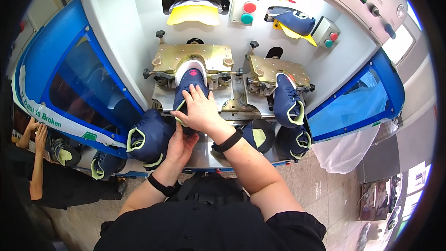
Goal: Operating a heel-lasting and shaping machine to form shoe uppers in a factory.
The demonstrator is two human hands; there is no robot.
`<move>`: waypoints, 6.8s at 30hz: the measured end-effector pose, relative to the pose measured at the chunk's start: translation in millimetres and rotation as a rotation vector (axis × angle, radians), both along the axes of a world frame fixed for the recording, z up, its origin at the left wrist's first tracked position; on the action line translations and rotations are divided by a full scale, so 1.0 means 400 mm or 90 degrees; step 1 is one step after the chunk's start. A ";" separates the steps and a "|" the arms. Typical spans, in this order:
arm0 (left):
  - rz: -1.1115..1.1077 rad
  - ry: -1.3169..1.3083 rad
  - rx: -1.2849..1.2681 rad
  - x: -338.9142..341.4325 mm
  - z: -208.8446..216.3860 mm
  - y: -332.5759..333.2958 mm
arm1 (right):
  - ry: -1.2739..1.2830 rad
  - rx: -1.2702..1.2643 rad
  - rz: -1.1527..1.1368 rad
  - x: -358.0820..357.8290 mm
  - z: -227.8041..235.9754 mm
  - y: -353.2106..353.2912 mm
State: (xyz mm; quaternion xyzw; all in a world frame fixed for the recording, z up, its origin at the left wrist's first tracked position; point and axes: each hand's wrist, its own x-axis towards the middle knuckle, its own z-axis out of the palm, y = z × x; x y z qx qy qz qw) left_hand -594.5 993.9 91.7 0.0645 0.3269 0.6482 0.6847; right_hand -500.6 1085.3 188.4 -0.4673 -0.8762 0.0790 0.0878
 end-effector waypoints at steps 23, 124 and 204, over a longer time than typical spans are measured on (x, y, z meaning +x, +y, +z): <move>-0.624 0.238 0.068 0.156 0.039 -0.012 | 0.521 -0.257 -0.431 0.564 -0.301 -0.165; -0.683 0.290 0.083 0.683 0.201 0.045 | 0.335 0.173 -0.226 0.971 -0.047 -0.407; -0.419 0.151 0.057 0.650 0.064 0.079 | 0.411 0.213 -0.299 0.756 -0.079 -0.275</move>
